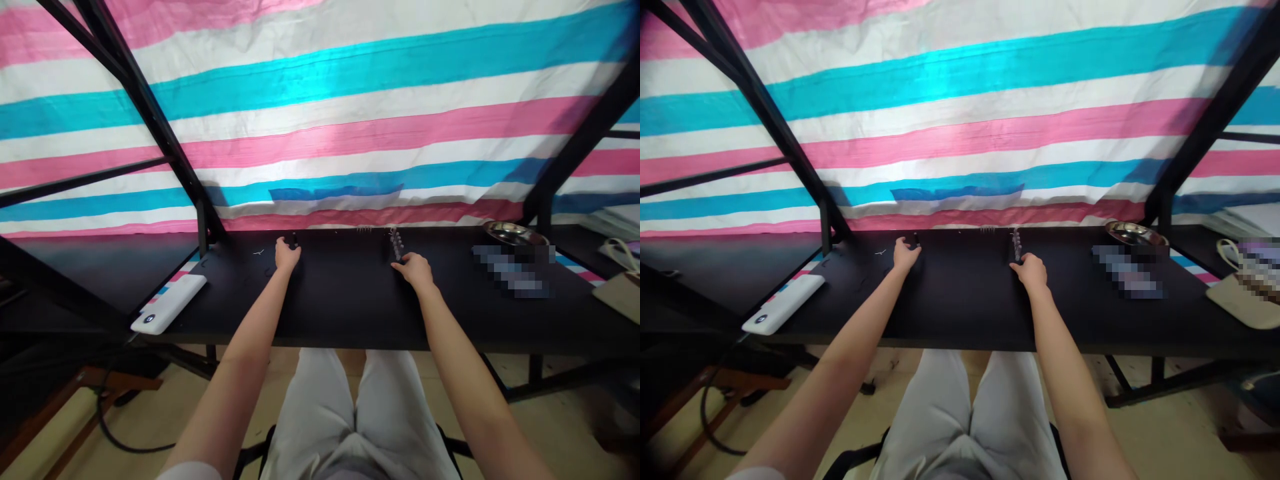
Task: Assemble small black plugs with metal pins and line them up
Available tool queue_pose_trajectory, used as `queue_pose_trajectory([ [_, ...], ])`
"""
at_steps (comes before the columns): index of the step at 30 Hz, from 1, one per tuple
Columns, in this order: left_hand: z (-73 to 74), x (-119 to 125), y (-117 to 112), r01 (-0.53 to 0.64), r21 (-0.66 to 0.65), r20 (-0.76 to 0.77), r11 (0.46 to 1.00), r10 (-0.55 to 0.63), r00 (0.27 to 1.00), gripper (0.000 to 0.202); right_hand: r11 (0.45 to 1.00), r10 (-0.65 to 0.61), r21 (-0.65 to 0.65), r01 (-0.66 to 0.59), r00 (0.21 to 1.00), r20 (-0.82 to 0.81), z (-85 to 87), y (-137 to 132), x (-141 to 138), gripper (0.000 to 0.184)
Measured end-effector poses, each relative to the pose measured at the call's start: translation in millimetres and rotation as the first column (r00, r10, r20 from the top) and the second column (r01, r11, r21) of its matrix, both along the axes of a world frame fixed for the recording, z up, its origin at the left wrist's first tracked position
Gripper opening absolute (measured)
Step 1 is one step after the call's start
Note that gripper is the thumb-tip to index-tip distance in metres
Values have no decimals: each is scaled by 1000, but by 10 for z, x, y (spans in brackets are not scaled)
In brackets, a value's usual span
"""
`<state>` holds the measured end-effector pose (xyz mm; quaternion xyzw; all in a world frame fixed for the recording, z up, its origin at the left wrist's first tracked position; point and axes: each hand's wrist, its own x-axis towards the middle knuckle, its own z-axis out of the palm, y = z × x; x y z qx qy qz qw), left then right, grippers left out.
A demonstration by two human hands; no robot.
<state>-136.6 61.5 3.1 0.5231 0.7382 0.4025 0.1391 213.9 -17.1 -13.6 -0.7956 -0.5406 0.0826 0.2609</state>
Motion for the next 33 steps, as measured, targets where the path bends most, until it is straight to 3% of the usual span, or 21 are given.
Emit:
queue_pose_trajectory([
  [4,83,-46,217,27,-77,-33,997,-29,999,70,995,-46,90,53,997,-69,69,-81,-52,38],
  [8,126,-84,310,-15,-98,-83,995,7,997,70,934,-64,336,122,982,-179,166,-119,-114,38],
  [11,146,-106,324,-9,-79,-116,997,0,993,72,869,-3,484,96,982,-191,203,-140,-163,37],
  [15,195,-121,368,45,-25,-131,999,-48,990,73,855,52,518,37,986,-158,217,-163,-214,35],
  [20,254,-97,418,87,31,-146,996,-81,986,17,867,65,497,8,990,-129,251,-196,-233,35],
  [23,277,37,338,146,117,-22,982,-145,989,7,836,65,548,8,992,-112,273,-231,-256,37],
  [25,289,216,206,255,196,138,947,-284,949,6,812,88,583,-14,991,-99,278,-259,-297,38],
  [28,287,588,-104,443,334,287,832,-538,793,11,778,163,623,-85,984,-68,258,-295,-394,38],
  [33,173,1132,-679,632,398,286,665,-744,604,10,744,362,613,-267,931,-34,170,-289,-549,33],
])
